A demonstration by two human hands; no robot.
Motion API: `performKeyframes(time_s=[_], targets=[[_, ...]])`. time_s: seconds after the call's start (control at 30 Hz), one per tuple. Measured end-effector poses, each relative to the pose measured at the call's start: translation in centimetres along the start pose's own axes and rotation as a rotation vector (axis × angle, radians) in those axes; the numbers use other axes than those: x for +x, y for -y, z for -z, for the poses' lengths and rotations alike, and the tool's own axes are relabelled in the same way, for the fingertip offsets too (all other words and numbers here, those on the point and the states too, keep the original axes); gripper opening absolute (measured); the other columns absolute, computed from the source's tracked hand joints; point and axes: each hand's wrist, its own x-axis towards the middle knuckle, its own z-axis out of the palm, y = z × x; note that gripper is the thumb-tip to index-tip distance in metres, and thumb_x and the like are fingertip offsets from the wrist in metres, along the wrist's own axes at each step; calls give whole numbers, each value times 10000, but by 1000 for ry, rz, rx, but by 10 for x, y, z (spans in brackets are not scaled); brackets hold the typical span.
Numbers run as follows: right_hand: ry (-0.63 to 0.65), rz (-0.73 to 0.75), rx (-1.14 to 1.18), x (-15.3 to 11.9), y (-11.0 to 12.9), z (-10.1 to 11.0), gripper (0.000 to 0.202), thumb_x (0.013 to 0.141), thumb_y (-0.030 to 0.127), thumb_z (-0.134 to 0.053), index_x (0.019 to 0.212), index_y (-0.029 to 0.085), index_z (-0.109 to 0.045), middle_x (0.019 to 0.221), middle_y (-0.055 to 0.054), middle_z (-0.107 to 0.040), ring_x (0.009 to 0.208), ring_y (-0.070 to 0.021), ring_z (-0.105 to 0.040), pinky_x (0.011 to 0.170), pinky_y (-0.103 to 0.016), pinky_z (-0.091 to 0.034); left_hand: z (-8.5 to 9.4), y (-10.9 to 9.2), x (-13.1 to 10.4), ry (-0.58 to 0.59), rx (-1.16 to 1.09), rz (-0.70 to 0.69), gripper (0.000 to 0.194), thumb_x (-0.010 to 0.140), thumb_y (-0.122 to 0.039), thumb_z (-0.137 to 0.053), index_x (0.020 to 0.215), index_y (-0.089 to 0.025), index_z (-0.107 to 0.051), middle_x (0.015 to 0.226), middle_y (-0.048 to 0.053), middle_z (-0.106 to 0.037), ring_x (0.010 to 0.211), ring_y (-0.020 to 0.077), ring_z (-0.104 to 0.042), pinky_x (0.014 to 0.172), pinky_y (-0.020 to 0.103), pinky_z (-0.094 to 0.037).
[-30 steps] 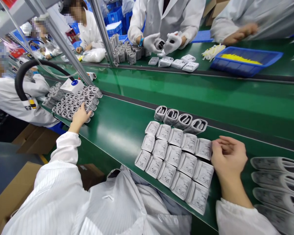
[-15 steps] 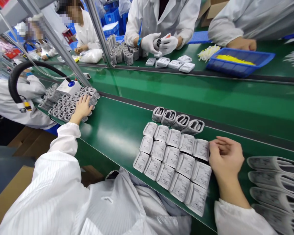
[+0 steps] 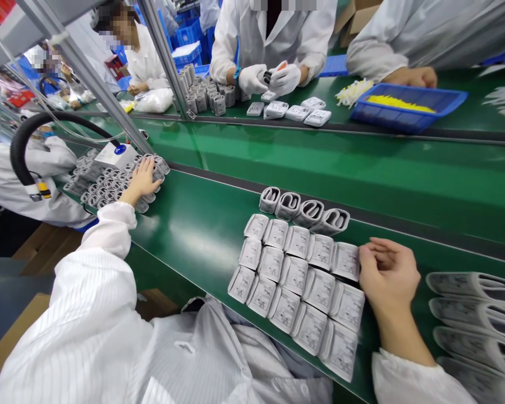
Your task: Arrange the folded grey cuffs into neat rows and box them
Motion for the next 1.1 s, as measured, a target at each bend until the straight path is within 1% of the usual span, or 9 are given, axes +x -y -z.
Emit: performKeyframes(time_s=[0.17,0.3,0.47,0.53,0.63,0.77,0.87,0.97,1.1], targets=[[6,-13,-8,0,2,0,497,618,563,-738,1001,253,-680,842,-72,-744,772,-301,-758,793,-509,-607,-7,5,24,-20,-107,-111,976,938,-401,-613,1789,7,-362,1907,292,-332,1834,387,-268,1513,567,-194],[-2,-18,-23,1,0,0,472,600,575,-729,962,275,-685,839,-74,-742,741,-303,-739,779,-532,-601,-5,9,24,-47,-166,-100,843,951,-403,-598,1724,-86,-485,1806,247,-509,1758,324,-430,1491,517,-301],[-10,-18,-31,3,-2,-3,436,592,569,-712,924,287,-685,815,-75,-749,717,-306,-741,744,-519,-597,9,-7,5,-112,-109,-88,851,953,-410,-631,1731,-101,-478,1883,266,-385,1836,392,-254,1502,645,-156],[6,-5,-25,4,-3,-4,425,611,553,-713,933,276,-692,810,-71,-760,702,-290,-739,740,-495,-599,6,-33,-9,-223,-85,-90,799,1007,-420,-575,1736,-110,-466,1900,246,-351,1853,399,-171,1497,667,-98],[44,29,-22,4,-4,-5,371,677,498,-721,959,258,-698,771,-45,-757,733,-268,-748,784,-456,-598,-22,-97,-35,-302,-174,-168,654,1081,-437,-493,1662,-139,-529,1773,233,-515,1747,380,-380,1467,622,-248],[162,89,-37,5,-5,-1,334,795,458,-691,1033,227,-730,828,-35,-749,711,-210,-703,744,-384,-558,-78,-204,-73,-158,-534,-325,523,1135,-471,-406,1510,-178,-622,1441,216,-707,1352,325,-693,1218,520,-568],[254,182,-56,9,-5,2,333,846,469,-690,1055,217,-754,911,-36,-727,682,-176,-632,715,-363,-524,-99,-267,-90,-19,-706,-350,516,1177,-511,-341,1497,-234,-634,1264,153,-741,1105,271,-741,1062,468,-628],[320,247,-108,11,-5,5,280,905,445,-676,1054,229,-774,870,-13,-668,689,-179,-596,744,-375,-526,-98,-299,-95,3,-670,-447,445,1143,-562,-501,1371,-249,-721,1238,138,-736,1123,291,-729,1059,486,-613],[356,299,-118,11,-8,6,193,992,439,-681,967,258,-743,1032,-62,-751,745,-191,-612,739,-388,-549,-91,-307,-92,-21,-685,-568,404,1125,-618,-556,1085,-249,-714,1137,112,-730,1048,280,-699,989,482,-594]])
